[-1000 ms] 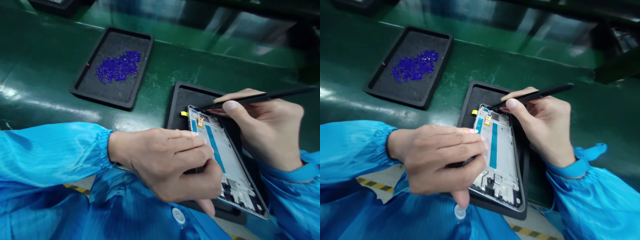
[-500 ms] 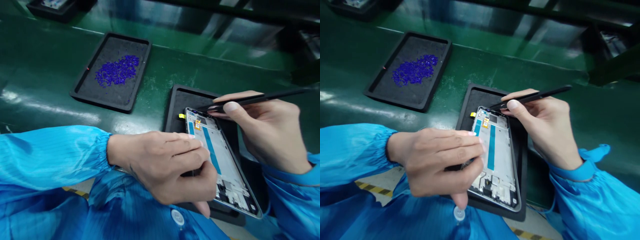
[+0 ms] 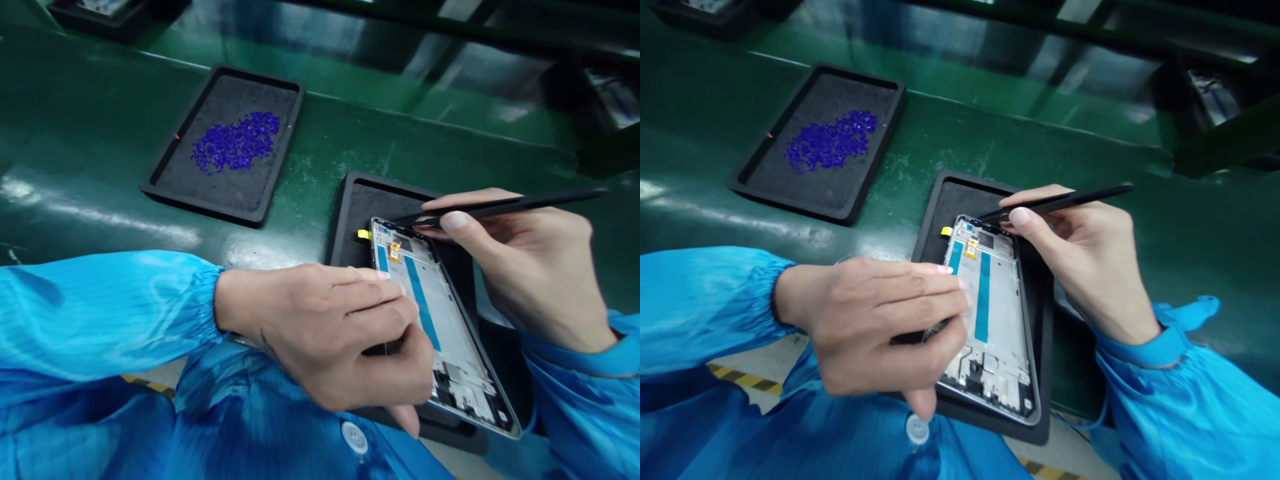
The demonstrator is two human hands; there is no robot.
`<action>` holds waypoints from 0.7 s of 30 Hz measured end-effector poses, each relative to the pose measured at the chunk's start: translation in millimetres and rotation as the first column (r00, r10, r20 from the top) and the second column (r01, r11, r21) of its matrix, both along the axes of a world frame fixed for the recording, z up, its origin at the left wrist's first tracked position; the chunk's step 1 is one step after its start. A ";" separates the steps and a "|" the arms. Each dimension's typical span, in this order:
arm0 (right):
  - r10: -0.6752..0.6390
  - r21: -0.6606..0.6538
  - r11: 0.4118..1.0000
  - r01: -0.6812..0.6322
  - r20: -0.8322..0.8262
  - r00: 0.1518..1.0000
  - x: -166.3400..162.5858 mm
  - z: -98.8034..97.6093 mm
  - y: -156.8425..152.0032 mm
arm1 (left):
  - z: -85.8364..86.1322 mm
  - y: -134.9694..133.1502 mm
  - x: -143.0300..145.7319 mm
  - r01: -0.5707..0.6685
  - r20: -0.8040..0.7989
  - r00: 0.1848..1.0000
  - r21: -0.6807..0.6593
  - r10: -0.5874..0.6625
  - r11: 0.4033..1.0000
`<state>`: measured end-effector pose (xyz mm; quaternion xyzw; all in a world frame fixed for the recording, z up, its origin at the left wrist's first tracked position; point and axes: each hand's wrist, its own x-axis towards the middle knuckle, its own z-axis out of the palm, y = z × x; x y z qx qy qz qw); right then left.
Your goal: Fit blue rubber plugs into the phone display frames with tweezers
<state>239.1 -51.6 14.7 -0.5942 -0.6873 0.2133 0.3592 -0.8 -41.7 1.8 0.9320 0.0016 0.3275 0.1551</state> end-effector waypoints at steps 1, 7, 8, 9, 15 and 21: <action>0.002 0.007 1.000 -0.002 0.011 1.000 -0.5 0.2 -0.6 | -1.9 0.3 0.5 -0.031 0.041 0.999 0.155 0.024 0.987; -0.001 0.032 0.999 0.000 0.041 0.999 -3.9 0.3 -2.6 | -9.6 2.4 4.3 -0.158 0.255 0.966 0.449 0.044 0.879; 0.002 0.030 1.000 -0.003 0.030 1.000 -3.8 0.3 -2.3 | -9.5 2.5 4.7 -0.158 0.258 0.965 0.448 0.042 0.880; 0.006 0.026 1.000 -0.007 0.019 1.000 -3.7 0.3 -2.0 | -9.4 2.5 5.0 -0.161 0.262 0.964 0.446 0.044 0.880; 0.002 0.014 1.000 -0.002 0.022 1.000 -2.8 0.7 -0.6 | -8.1 1.9 5.6 -0.183 0.278 0.959 0.443 0.059 0.878; -0.001 -0.050 0.999 -0.002 -0.058 0.998 2.4 -1.4 2.7 | -4.8 1.9 5.2 -0.163 0.259 0.965 0.436 0.050 0.885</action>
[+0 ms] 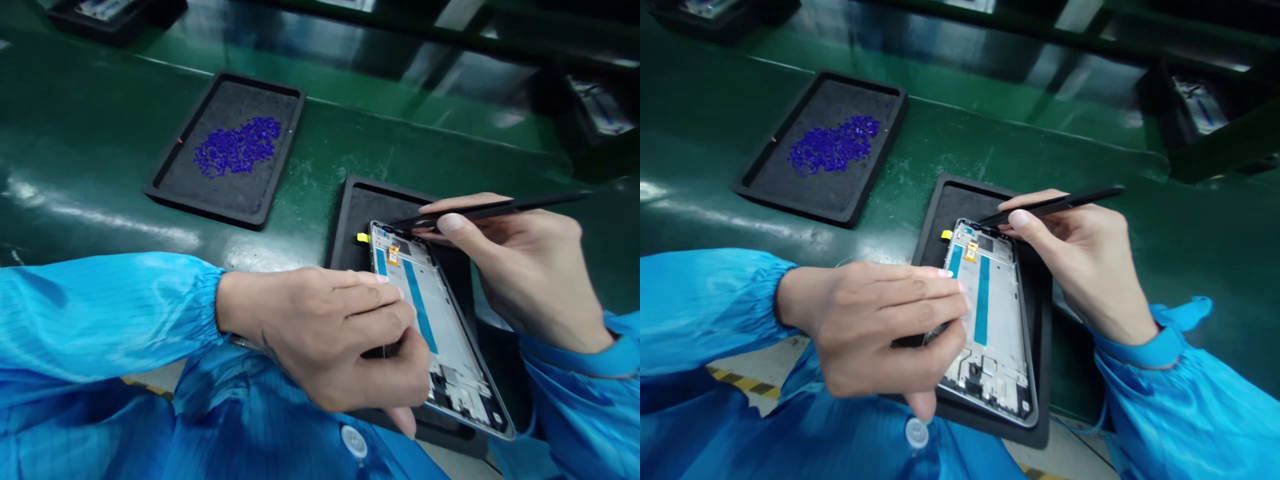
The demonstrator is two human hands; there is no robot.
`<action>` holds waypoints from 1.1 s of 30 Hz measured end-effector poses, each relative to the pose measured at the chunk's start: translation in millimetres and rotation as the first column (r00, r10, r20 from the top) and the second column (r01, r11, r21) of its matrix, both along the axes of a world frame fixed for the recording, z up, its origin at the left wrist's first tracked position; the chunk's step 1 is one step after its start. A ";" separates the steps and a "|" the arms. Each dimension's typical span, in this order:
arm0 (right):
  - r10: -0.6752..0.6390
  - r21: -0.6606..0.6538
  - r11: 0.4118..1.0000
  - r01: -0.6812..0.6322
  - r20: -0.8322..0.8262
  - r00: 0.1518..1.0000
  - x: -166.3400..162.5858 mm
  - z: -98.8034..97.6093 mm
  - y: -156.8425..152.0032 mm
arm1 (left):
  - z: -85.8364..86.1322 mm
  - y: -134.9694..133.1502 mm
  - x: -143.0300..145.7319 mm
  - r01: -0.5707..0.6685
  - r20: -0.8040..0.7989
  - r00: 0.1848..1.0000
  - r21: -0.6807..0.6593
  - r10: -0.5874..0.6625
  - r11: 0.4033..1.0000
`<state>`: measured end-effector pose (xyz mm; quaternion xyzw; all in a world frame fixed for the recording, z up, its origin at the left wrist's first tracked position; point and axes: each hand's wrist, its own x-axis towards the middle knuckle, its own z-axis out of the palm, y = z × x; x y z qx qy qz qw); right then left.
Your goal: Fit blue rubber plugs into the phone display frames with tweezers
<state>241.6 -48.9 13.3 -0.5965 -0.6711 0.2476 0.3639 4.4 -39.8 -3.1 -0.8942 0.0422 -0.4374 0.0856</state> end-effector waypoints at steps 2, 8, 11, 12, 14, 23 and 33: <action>-0.008 -0.009 1.000 0.008 -0.013 1.000 0.6 -0.5 0.6 | 1.2 -0.3 0.0 -0.008 0.000 1.000 0.000 0.008 1.000; 0.000 0.026 1.000 -0.001 0.042 0.999 -4.6 1.7 -2.7 | 3.8 -0.3 0.5 -0.005 -0.015 1.000 0.010 0.005 1.000; 0.009 0.087 0.996 -0.019 0.106 0.994 -6.1 2.1 -4.3 | 3.6 -0.3 0.6 -0.005 0.002 1.000 0.002 0.005 1.000; 0.014 0.102 0.994 -0.026 0.117 0.993 -6.1 2.0 -4.5 | 3.6 -0.3 0.5 -0.006 -0.001 1.000 0.001 0.006 1.000; 0.021 0.117 0.992 -0.036 0.124 0.992 -6.1 1.7 -4.6 | 3.5 -0.4 0.3 -0.007 -0.012 1.000 -0.002 0.007 1.000; 0.018 0.139 0.990 -0.037 0.136 0.991 -7.2 1.3 -5.6 | 6.5 -0.6 0.9 0.010 0.002 1.000 -0.001 -0.010 1.000; 0.003 0.102 0.995 -0.015 0.117 0.993 -9.9 4.6 -6.8 | 6.2 0.3 -1.4 0.000 -0.049 0.999 0.025 0.002 1.000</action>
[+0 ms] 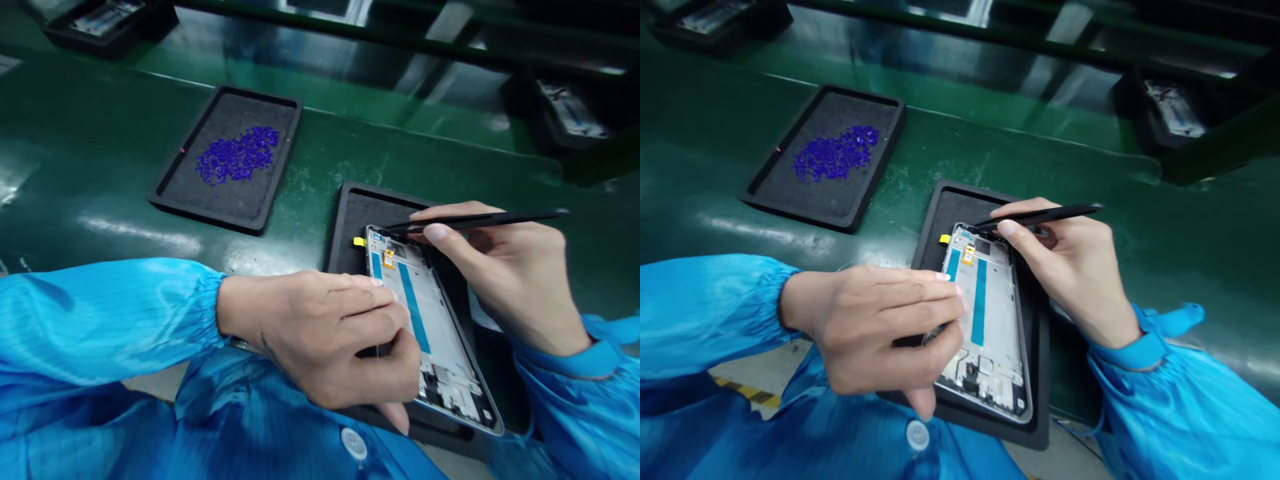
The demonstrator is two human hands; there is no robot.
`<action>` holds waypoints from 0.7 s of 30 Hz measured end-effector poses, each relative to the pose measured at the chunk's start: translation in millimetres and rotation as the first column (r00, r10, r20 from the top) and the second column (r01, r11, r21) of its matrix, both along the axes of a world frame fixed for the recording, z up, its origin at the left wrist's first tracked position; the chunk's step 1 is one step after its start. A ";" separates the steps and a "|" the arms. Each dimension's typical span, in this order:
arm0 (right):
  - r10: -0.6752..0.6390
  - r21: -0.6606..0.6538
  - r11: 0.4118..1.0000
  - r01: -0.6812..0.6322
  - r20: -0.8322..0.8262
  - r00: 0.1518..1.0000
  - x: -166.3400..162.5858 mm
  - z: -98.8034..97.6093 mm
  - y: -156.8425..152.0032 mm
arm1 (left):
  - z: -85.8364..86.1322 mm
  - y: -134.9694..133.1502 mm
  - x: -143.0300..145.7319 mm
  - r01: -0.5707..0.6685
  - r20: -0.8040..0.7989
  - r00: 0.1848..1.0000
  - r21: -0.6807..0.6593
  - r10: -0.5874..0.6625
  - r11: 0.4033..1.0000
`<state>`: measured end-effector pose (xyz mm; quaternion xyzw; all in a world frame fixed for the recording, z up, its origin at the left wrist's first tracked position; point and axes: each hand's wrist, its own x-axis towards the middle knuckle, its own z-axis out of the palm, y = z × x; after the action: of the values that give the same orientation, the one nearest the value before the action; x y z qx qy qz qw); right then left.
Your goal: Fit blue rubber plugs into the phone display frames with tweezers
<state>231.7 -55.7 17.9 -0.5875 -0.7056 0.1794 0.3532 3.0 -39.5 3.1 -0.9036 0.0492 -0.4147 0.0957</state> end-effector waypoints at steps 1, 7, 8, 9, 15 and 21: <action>-0.007 -0.011 1.000 0.006 -0.037 0.999 1.0 -0.8 0.8 | -0.4 -1.6 -0.3 0.005 -0.021 1.000 -0.009 -0.005 1.000; -0.069 -0.146 0.989 0.007 -0.427 0.902 9.6 -7.8 8.0 | -3.9 -19.3 -3.3 -0.073 -0.321 0.947 -0.152 0.021 0.986; -0.071 -0.148 0.989 0.005 -0.439 0.896 10.2 -8.4 8.7 | -4.4 -21.1 -3.6 -0.106 -0.377 0.926 -0.190 0.027 0.976; -0.070 -0.147 0.989 0.005 -0.440 0.895 10.3 -8.7 9.1 | -4.9 -22.0 -3.6 -0.137 -0.429 0.903 -0.232 0.025 0.963; -0.092 -0.093 0.994 0.052 -0.514 0.853 10.0 -10.6 12.4 | -6.8 -21.0 -0.3 -0.164 -0.417 0.909 -0.310 0.021 0.937; -0.121 0.077 0.976 0.205 -0.591 0.798 22.9 -9.5 23.8 | -5.7 -42.9 -5.3 0.010 -0.442 0.892 -0.191 -0.095 0.981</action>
<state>254.7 -31.9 8.5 -0.5372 -0.5209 0.2703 0.6058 -2.3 -82.4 -2.6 -0.9781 0.0559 -0.2002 -0.0133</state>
